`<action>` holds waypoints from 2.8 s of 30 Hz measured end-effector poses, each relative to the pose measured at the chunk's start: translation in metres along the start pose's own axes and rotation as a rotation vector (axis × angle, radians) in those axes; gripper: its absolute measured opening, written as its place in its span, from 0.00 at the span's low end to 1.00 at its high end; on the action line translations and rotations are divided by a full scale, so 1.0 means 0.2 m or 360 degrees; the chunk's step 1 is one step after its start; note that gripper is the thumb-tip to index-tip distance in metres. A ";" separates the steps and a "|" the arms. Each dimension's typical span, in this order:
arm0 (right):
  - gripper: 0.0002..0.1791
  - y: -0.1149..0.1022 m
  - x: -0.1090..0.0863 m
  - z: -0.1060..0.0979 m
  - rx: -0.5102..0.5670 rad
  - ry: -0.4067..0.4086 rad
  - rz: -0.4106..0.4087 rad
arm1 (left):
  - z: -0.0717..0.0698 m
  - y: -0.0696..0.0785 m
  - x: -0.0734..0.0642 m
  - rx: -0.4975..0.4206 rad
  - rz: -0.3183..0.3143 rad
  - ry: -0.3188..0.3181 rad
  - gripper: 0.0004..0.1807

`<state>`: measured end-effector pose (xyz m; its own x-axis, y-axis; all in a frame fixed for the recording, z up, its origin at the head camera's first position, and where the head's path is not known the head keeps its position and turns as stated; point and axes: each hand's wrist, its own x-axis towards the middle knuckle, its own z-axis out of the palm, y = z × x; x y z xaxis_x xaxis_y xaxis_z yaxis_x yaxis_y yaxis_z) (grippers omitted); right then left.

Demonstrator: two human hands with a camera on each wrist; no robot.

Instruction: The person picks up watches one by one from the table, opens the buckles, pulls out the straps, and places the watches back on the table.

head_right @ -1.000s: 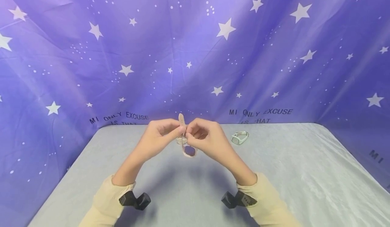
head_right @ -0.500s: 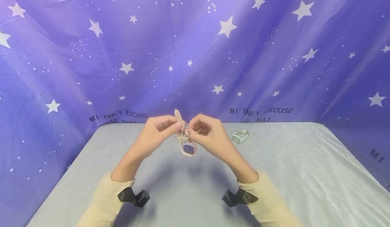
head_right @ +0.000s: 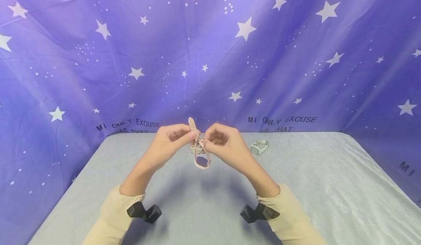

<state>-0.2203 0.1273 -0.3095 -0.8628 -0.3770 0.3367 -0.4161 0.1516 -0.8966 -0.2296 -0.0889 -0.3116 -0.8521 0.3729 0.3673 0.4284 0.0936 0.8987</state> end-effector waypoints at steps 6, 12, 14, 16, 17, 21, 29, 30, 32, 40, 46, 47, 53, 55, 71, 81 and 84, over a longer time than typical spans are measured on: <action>0.04 0.00 0.01 -0.01 0.0032 -0.0020 0.0042 | 0.00 -0.01 0.01 -0.0029 0.0026 0.0000 0.11; 0.08 0.01 0.02 -0.01 0.0093 -0.0025 0.0043 | 0.00 -0.01 0.01 -0.0027 0.0021 0.0011 0.11; 0.09 0.01 0.01 -0.01 0.0107 -0.0035 0.0025 | 0.00 -0.01 0.01 -0.0030 0.0012 0.0013 0.11; 0.09 0.01 0.01 -0.01 0.0117 -0.0042 0.0007 | 0.00 0.00 0.00 -0.0036 0.0009 0.0016 0.11; 0.08 0.01 0.01 -0.01 0.0117 -0.0046 -0.0003 | 0.00 0.00 0.00 -0.0035 0.0008 0.0018 0.11; 0.07 0.01 0.01 -0.01 0.0123 -0.0056 -0.0024 | 0.01 0.01 0.00 -0.0031 0.0010 0.0024 0.11; 0.07 0.01 0.01 -0.01 0.0139 -0.0098 -0.0045 | 0.01 0.01 0.00 -0.0038 0.0002 0.0039 0.11; 0.07 0.01 0.01 -0.01 0.0137 -0.0101 -0.0044 | 0.01 0.01 0.00 -0.0039 0.0002 0.0040 0.11; 0.07 0.01 0.01 -0.01 0.0131 -0.0102 -0.0038 | 0.00 0.01 0.00 -0.0040 -0.0002 0.0045 0.11; 0.09 -0.01 0.00 -0.01 0.0073 -0.0063 0.0015 | 0.00 0.02 0.00 -0.0029 -0.0035 0.0043 0.12; 0.13 -0.01 0.00 0.01 -0.0013 0.0002 -0.0032 | 0.00 0.01 0.00 -0.0009 -0.0045 0.0035 0.12; 0.12 -0.01 -0.01 0.01 -0.0020 0.0014 -0.0046 | 0.00 0.01 0.00 -0.0006 -0.0042 0.0036 0.12; 0.09 -0.01 -0.01 0.01 -0.0005 0.0059 -0.0083 | -0.01 0.01 0.00 0.0020 -0.0052 0.0032 0.13; 0.08 -0.01 -0.01 0.01 -0.0004 0.0065 -0.0086 | -0.01 0.01 0.00 0.0024 -0.0058 0.0027 0.13; 0.10 0.00 0.00 0.00 -0.0040 0.0095 -0.0076 | -0.02 -0.01 0.01 -0.0080 -0.0050 -0.0116 0.20; 0.17 -0.01 0.00 0.00 -0.0066 0.0130 0.0003 | -0.01 -0.01 0.01 -0.0060 -0.0033 -0.0054 0.21; 0.16 -0.01 0.00 0.01 -0.0130 0.0132 -0.0014 | -0.01 -0.01 0.01 -0.0052 -0.0020 -0.0042 0.20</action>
<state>-0.2195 0.1259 -0.3082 -0.8783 -0.3023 0.3703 -0.4431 0.2239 -0.8681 -0.2326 -0.0902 -0.3132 -0.8488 0.3962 0.3501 0.4073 0.0681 0.9107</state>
